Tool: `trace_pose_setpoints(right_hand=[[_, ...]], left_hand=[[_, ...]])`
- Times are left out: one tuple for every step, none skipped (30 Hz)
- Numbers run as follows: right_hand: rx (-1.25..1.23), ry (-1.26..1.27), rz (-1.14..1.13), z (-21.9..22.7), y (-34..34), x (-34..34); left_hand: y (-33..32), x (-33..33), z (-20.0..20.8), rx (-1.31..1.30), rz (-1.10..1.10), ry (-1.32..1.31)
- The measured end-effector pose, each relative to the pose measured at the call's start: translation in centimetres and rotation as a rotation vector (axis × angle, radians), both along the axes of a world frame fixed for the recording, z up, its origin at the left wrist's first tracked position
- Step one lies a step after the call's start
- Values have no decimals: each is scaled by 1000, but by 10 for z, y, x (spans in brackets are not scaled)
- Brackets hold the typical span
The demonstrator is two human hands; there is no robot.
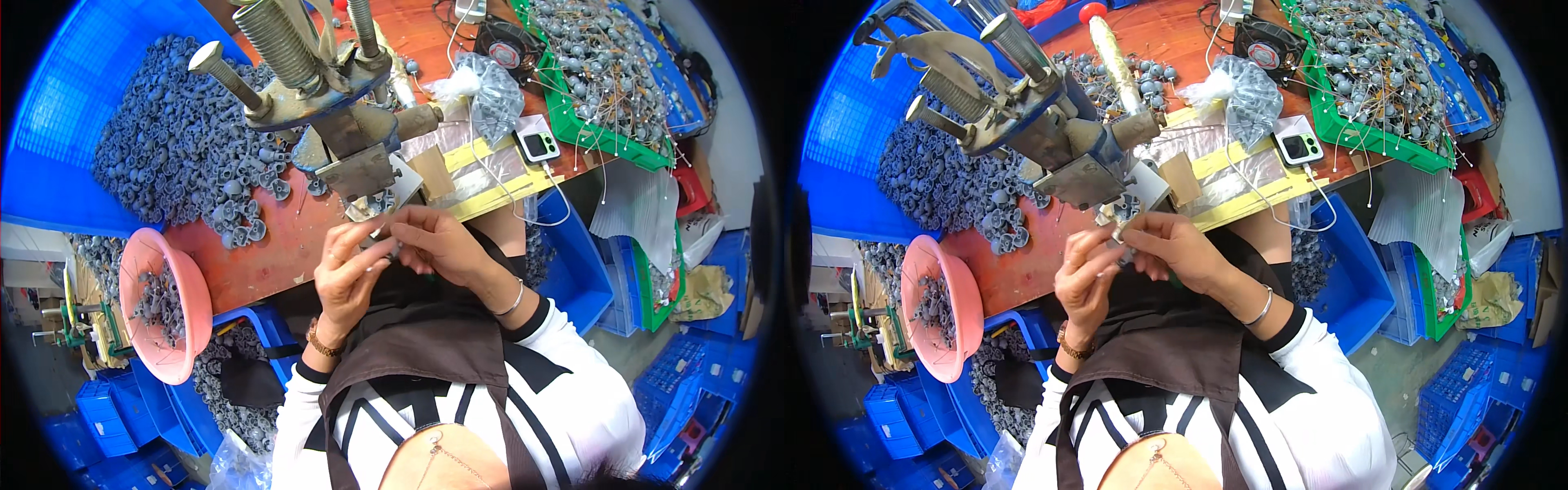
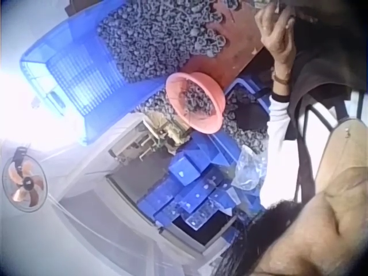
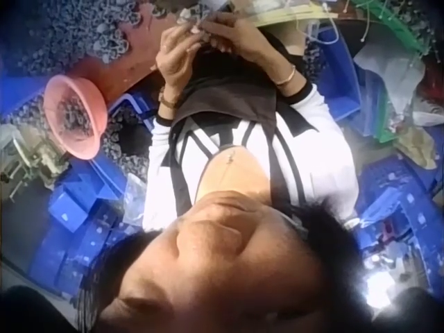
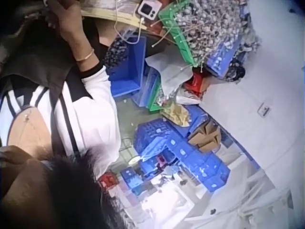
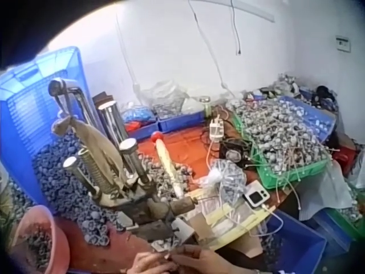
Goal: Assembling small plastic and metal components using a specialized industrial press machine.
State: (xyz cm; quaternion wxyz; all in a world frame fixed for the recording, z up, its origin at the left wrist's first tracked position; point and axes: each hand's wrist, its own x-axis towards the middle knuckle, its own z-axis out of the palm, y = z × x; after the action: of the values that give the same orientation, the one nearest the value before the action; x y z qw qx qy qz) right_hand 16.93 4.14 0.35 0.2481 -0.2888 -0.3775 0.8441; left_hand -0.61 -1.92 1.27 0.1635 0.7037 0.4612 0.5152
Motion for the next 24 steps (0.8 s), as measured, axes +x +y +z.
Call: trace_pose_setpoints(right_hand=[[95,-25,-106,-5,0,-1],[190,-50,-215,-9,0,-1],[190,-51,-217,-13,2,-1],[322,-102,-300,-17,6,-1],[456,-150,-376,-20,9,-2],[457,-148,-372,-21,10,-3],[639,-328,-363,-22,11,-4],[819,-513,-352,-24,11,-5],[819,-514,-352,-25,12,-6],[755,-413,-281,-27,13,-8],[689,-310,-212,-28,13,-9],[689,-310,-212,-31,14,-11],[634,-197,-162,-35,14,-13],[577,-81,-106,-35,15,-17],[578,-78,-102,-32,14,-19],[576,-115,-163,-26,11,-22],[573,-155,-230,-23,10,-22],[574,-157,-232,-28,12,-23],[780,-320,-300,-38,15,-23],[983,-486,-365,-39,17,-25],[983,-489,-367,-37,16,-24],[1078,-640,-355,-33,13,-22],[1171,-790,-341,-27,12,-22],[1171,-790,-341,-23,12,-21]], left_hand=[[-3,0,-1,47,65,-4],[-5,3,-7,39,148,-238],[-4,2,-8,-31,282,-380],[-3,-1,-10,-102,416,-520],[1,-5,-16,-67,420,-656],[1,-8,-17,-65,424,-655],[1,-11,-18,-41,526,-570],[3,-11,-16,-18,624,-484],[9,-7,-15,136,700,-351],[8,-3,-9,181,705,-60],[6,0,-2,224,700,234],[1,0,3,129,481,364],[2,1,-4,76,353,351],[3,2,-12,23,231,339],[5,5,-17,6,289,249],[5,5,-19,7,293,250],[6,7,-19,-178,330,70],[8,8,-19,-361,363,-110],[15,5,-29,-234,387,-66],[20,5,-31,-235,385,-67],[24,6,-32,-271,380,-41],[27,6,-32,-307,375,-14],[28,7,-31,-307,375,-14],[29,7,-30,-294,380,14]])
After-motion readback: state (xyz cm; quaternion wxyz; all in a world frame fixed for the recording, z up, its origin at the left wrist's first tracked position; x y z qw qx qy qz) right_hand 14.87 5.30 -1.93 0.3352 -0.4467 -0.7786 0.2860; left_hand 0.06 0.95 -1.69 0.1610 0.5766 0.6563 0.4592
